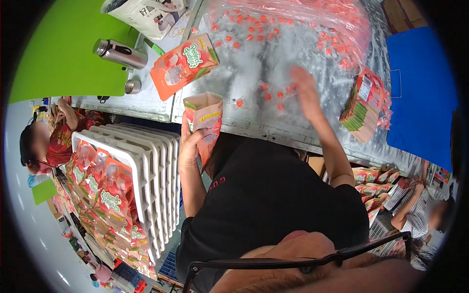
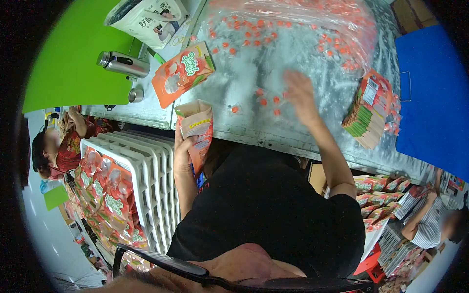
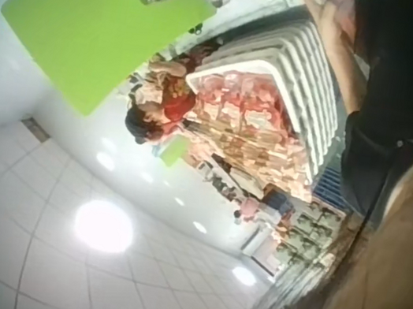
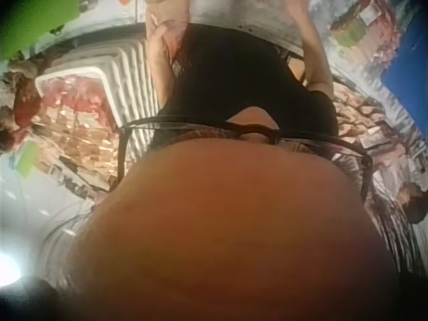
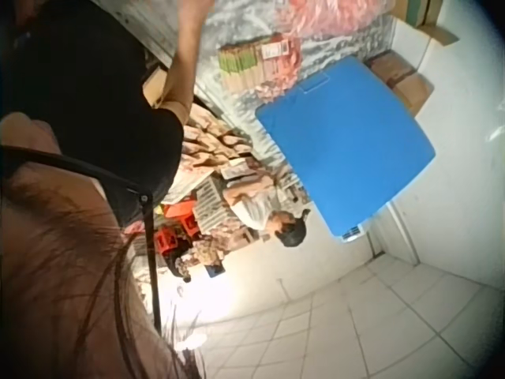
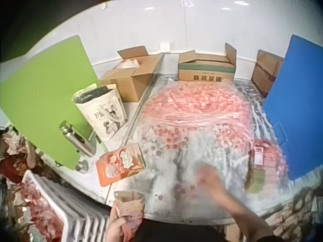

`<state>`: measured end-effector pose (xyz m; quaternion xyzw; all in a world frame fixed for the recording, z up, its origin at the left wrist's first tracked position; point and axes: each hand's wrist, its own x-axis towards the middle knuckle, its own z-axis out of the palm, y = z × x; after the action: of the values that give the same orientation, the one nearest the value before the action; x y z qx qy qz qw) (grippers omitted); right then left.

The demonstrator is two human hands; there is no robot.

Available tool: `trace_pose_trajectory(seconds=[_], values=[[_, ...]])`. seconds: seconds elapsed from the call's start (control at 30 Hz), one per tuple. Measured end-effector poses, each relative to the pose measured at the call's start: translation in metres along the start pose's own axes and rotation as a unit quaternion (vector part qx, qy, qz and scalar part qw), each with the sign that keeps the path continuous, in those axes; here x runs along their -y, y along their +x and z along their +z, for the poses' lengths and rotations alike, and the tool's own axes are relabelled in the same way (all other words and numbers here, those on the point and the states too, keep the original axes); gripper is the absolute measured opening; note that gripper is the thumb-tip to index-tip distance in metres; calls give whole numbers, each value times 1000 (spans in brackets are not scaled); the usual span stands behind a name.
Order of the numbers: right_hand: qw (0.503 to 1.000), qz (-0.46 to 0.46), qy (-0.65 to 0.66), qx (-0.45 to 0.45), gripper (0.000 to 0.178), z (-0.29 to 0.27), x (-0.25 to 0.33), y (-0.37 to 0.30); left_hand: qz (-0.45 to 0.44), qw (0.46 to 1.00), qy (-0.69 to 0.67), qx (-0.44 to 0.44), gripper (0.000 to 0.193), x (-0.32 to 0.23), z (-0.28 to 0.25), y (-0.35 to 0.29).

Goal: Manually filling small plastic bags with pink items and stacking the filled bags onto a tray.

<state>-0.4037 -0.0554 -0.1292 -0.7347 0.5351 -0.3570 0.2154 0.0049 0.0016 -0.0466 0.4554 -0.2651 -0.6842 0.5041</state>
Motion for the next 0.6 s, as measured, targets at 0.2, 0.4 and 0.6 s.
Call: trace_pose_trajectory(seconds=[0.2,0.4,0.6], values=[[981,-45,-183,52,76,-5,20,-4,6,999,33,8,93,-4,4,5],[954,-84,-223,180,75,35,45,15,35,992,118,7,90,-3,6,3],[976,-121,-158,90,39,44,24,6,145,929,332,74,82,-2,21,11]])
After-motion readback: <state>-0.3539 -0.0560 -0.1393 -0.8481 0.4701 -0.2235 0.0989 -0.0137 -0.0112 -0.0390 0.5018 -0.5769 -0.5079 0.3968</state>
